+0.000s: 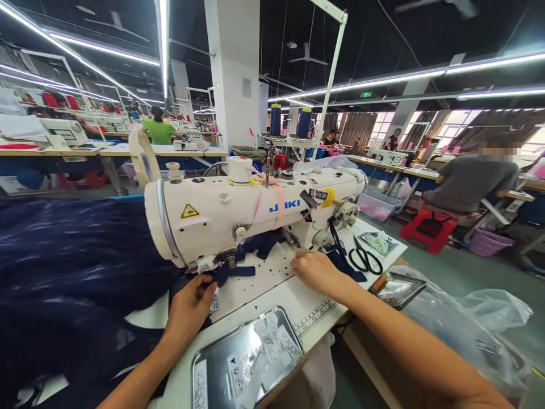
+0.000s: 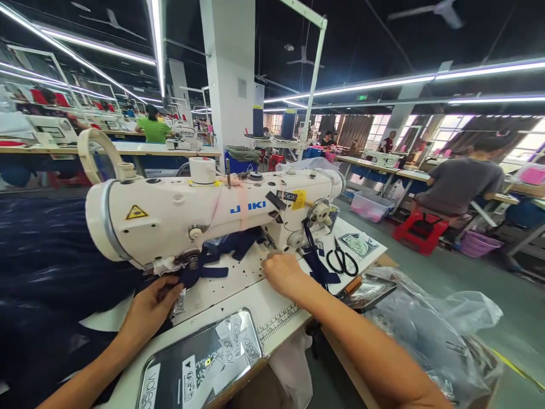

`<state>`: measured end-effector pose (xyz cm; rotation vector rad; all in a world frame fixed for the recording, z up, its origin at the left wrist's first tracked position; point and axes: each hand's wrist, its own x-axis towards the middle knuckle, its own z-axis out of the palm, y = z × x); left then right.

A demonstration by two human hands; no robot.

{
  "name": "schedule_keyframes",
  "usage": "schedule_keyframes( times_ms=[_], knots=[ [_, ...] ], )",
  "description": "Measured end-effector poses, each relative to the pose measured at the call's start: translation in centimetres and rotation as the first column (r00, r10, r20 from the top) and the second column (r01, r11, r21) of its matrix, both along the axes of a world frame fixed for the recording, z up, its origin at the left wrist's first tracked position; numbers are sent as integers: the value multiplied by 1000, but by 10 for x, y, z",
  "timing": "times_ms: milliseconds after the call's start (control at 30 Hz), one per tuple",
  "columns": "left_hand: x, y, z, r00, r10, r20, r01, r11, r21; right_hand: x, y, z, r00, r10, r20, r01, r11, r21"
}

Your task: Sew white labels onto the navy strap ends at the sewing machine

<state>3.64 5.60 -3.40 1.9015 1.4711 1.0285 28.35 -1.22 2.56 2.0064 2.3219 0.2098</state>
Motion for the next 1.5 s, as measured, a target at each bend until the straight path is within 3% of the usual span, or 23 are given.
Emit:
schedule_keyframes(
  times_ms=[100, 200, 233, 300, 367, 400, 467, 533, 633, 733, 800, 867, 900, 933, 967, 1100, 1233, 1367, 1433, 1500],
  knots=[
    [-1, 0, -2, 998, -46, -40, 48, 998, 50, 20, -14, -24, 999, -22, 49, 18, 995, 95],
    [-5, -3, -2, 978, -110, -177, 156, 951, 269, 25, -19, -44, 998, 1, 66, -14, 982, 186],
    [-7, -5, -1, 959, -121, -256, 213, 902, 375, 26, -19, -47, 998, 14, 58, -26, 979, 203],
    [-12, -9, 1, 884, -104, -456, 370, 751, 546, 27, -16, -50, 1000, 18, 15, -21, 979, 204],
    [-16, -12, 3, 762, -50, -645, 535, 609, 585, 31, -10, -50, 999, -14, -49, 22, 986, 167],
    [-18, -14, 4, 700, -27, -713, 599, 566, 566, 34, -7, -50, 996, -31, -83, 43, 989, 141],
    [-21, -15, 5, 612, 4, -791, 666, 536, 518, 42, 0, -50, 985, -39, -170, 54, 995, 84],
    [-22, -16, 5, 577, 24, -817, 680, 540, 496, 50, 5, -51, 966, -37, -257, 48, 998, 34],
    [-22, -15, 3, 580, 29, -814, 677, 539, 501, 52, 8, -50, 931, -63, -359, 76, 997, 22],
    [-22, -15, 2, 604, 23, -797, 670, 527, 523, 30, 11, -48, 829, 7, -559, 49, 995, 85],
    [-21, -15, 2, 618, 21, -786, 659, 531, 533, 1, 16, -48, 645, 105, -757, -47, 994, 98],
    [-21, -15, 2, 633, 17, -774, 645, 541, 539, -33, 24, -50, 362, 86, -928, -156, 987, 31],
    [-21, -15, 2, 644, 17, -765, 635, 545, 547, -50, 29, -51, 264, 61, -963, -191, 982, 9],
    [-22, -16, 2, 658, 20, -753, 623, 546, 559, -66, 34, -53, 230, 53, -972, -209, 978, 4],
    [-22, -16, 3, 674, 23, -738, 610, 546, 575, -79, 39, -55, 261, 81, -962, -179, 983, 34],
    [-23, -15, 3, 745, 20, -666, 551, 545, 632, -105, 55, -57, 567, 192, -801, -55, 979, 196],
    [-23, -15, 2, 782, 3, -623, 516, 558, 651, -103, 60, -56, 732, 310, -607, -147, 942, 303],
    [-22, -17, 0, 842, -61, -536, 458, 607, 650, -90, 63, -60, 776, 443, -449, -304, 887, 349],
    [-21, -18, 0, 898, -104, -427, 374, 691, 618, -81, 63, -62, 759, 460, -461, -310, 877, 367],
    [-19, -19, -1, 955, -108, -278, 246, 814, 527, -74, 61, -63, 718, 455, -527, -282, 882, 378]
  ],
)
